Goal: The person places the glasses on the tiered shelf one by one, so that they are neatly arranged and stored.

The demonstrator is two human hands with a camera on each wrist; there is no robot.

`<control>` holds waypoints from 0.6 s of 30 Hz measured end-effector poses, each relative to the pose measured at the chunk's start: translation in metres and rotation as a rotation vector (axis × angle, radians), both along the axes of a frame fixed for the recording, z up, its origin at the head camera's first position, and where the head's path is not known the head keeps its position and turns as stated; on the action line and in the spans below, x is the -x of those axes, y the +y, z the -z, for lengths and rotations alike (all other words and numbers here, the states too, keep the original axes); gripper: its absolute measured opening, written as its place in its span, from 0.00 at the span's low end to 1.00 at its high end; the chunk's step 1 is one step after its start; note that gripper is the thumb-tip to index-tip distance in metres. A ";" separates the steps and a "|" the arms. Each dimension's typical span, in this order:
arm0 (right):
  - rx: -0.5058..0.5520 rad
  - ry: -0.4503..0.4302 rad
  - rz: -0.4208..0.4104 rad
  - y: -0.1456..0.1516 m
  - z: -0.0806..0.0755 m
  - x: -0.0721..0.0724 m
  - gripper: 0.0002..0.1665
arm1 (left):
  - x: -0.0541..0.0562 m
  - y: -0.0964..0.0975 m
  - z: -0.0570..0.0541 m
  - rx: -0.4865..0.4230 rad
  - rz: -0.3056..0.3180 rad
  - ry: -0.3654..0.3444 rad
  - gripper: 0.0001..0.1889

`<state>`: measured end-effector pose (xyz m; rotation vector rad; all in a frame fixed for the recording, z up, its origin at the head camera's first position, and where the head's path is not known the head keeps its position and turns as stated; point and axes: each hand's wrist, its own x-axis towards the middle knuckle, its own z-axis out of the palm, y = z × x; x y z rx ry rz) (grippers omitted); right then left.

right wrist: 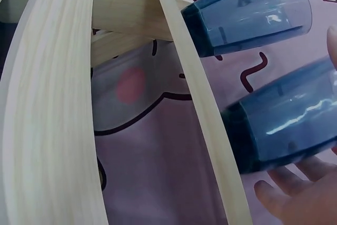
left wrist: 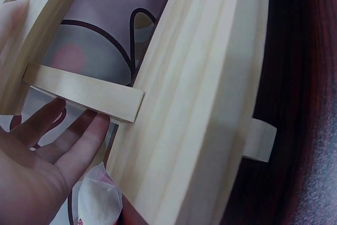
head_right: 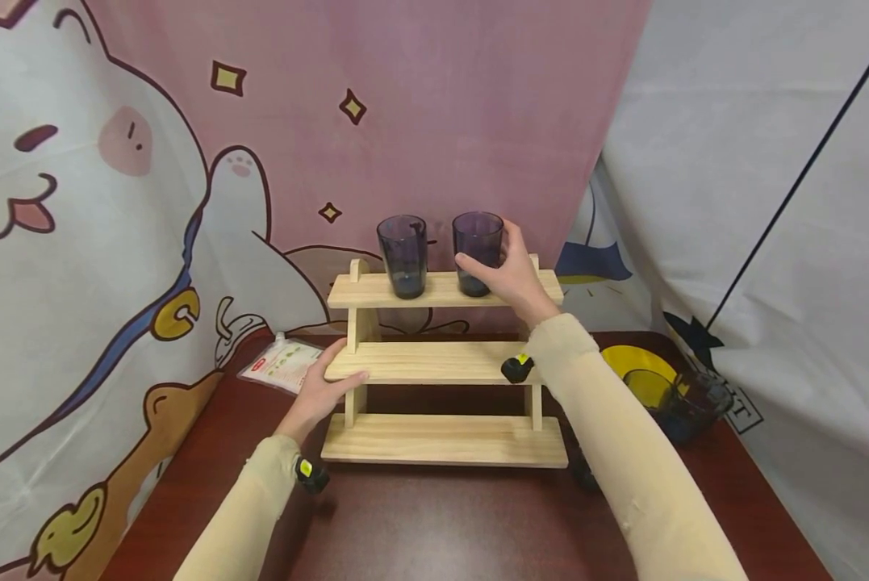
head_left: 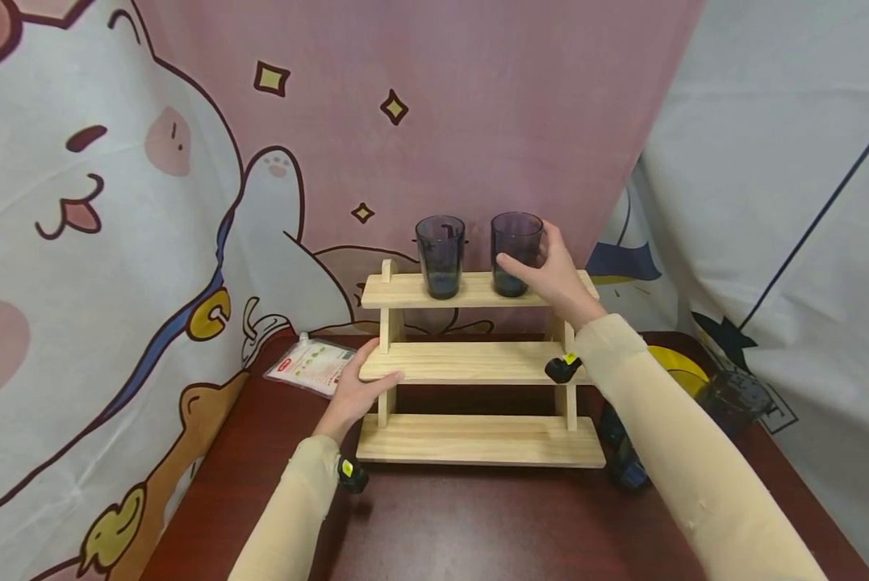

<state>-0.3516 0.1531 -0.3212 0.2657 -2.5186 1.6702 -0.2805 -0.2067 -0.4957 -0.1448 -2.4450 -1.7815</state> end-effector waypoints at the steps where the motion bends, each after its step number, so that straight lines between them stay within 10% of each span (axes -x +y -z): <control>1: -0.005 -0.012 -0.003 0.002 0.000 -0.002 0.71 | 0.000 0.000 0.000 -0.003 0.002 0.003 0.46; 18: -0.006 0.029 -0.061 0.056 0.000 -0.035 0.62 | 0.000 -0.001 0.000 0.000 0.003 -0.012 0.47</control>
